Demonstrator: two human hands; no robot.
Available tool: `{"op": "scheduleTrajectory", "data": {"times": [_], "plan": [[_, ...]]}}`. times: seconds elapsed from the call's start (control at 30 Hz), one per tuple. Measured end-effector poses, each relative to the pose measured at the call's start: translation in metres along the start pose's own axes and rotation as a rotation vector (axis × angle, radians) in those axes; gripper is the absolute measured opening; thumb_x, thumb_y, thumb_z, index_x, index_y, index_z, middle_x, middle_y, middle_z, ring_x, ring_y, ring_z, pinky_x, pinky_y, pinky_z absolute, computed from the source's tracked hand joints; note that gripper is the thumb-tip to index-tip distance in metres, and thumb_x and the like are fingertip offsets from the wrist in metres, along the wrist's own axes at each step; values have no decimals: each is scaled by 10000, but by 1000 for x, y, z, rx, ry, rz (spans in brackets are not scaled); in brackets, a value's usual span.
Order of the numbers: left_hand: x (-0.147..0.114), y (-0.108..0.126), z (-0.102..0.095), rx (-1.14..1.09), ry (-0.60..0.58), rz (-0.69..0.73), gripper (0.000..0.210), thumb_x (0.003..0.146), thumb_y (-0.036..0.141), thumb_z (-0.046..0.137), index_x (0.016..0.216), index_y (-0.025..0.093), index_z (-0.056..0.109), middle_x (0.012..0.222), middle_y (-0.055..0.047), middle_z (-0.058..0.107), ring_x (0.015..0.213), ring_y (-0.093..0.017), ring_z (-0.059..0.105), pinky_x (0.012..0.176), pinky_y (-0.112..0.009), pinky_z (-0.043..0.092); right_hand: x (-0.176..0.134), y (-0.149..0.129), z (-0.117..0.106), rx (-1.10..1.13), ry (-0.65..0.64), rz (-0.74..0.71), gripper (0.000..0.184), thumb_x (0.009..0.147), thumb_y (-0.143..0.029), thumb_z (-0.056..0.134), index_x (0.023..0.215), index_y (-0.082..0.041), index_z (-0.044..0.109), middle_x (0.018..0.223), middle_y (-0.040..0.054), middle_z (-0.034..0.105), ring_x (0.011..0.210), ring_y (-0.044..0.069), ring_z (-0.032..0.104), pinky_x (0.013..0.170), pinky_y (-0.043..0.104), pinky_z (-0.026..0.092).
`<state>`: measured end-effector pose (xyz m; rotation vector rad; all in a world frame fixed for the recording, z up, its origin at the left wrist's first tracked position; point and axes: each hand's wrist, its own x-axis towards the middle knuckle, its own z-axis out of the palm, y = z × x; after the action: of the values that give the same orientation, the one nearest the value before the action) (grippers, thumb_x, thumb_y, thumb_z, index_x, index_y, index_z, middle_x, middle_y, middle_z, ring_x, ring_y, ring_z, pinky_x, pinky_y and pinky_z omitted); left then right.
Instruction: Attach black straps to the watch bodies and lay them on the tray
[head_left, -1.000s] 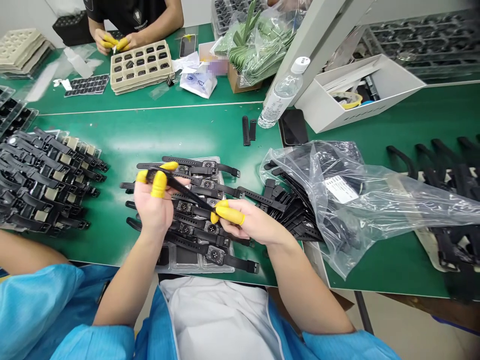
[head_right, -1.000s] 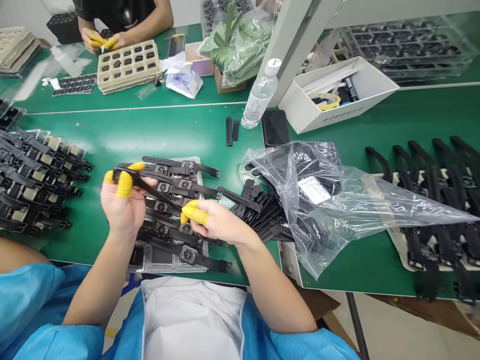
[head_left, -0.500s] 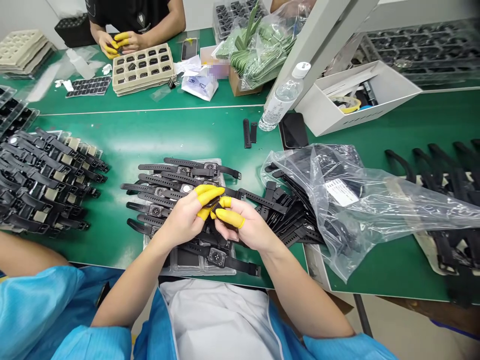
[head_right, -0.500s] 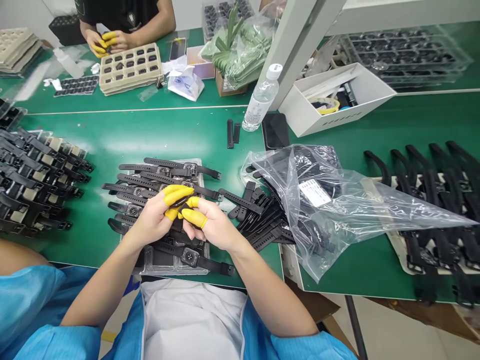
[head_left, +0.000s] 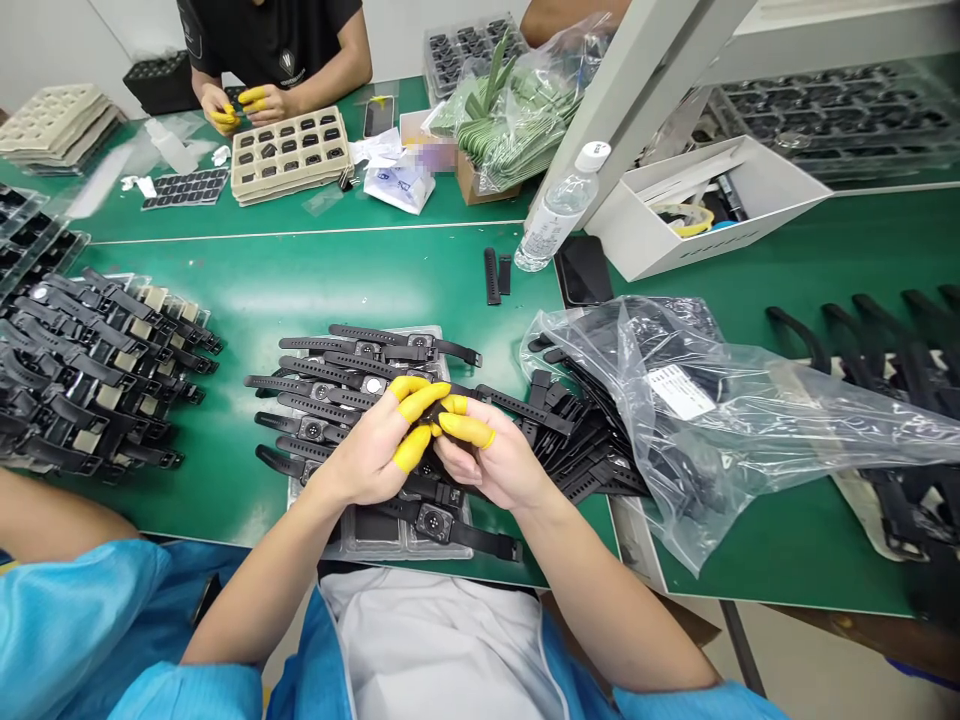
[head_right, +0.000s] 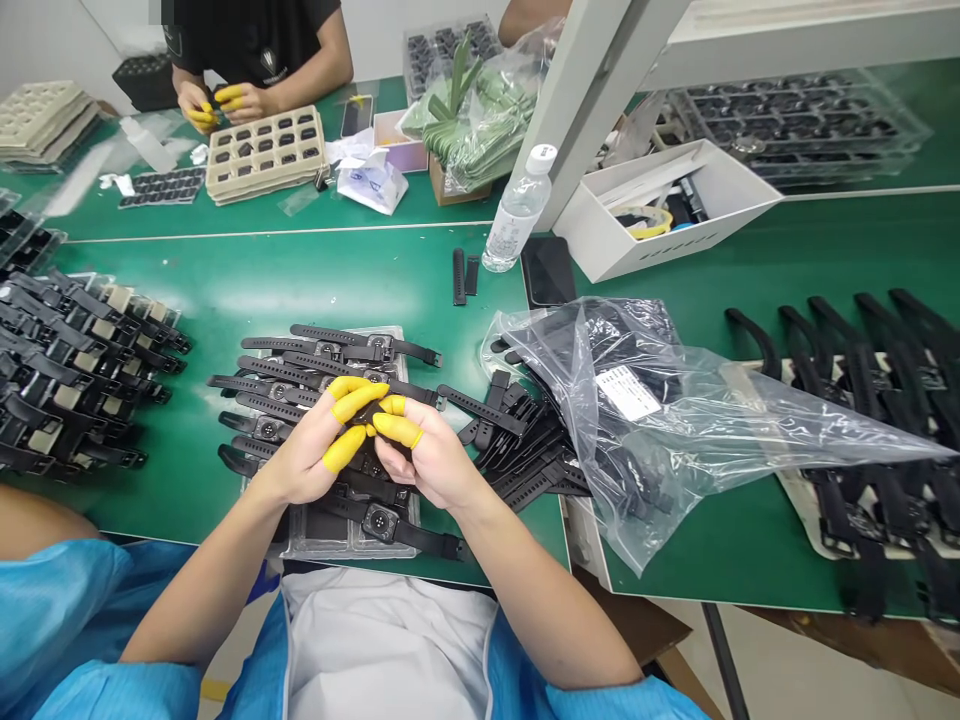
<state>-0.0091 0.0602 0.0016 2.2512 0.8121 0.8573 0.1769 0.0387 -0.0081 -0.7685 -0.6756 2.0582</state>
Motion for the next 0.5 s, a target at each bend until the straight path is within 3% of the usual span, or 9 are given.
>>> {"op": "scheduleTrajectory", "data": {"times": [0.27, 0.4, 0.5], "plan": [[-1, 1, -1, 275, -26, 55, 472, 1017, 197, 474, 1486, 154, 500, 1258, -179, 608, 1214, -293, 596, 1034, -474, 564, -1, -4, 0, -59, -8, 45, 300, 873, -444, 723, 857, -203, 545, 443, -122, 416, 378, 47, 191, 370, 168, 170], [3, 5, -5, 154, -24, 84, 482, 1019, 179, 460, 1501, 168, 476, 1277, -171, 626, 1208, -275, 620, 1021, -456, 581, -4, -2, -2, -96, -44, 13, 315, 900, -483, 702, 897, -211, 543, 440, -130, 405, 370, 59, 205, 377, 182, 180], [5, 16, -11, 110, -9, 124, 560, 1009, 216, 521, 1557, 185, 407, 1326, -172, 627, 1235, -279, 630, 1022, -443, 592, -8, 0, -3, -214, -61, -128, 332, 940, -536, 661, 930, -226, 543, 465, -114, 446, 377, 84, 287, 403, 214, 258]]}}
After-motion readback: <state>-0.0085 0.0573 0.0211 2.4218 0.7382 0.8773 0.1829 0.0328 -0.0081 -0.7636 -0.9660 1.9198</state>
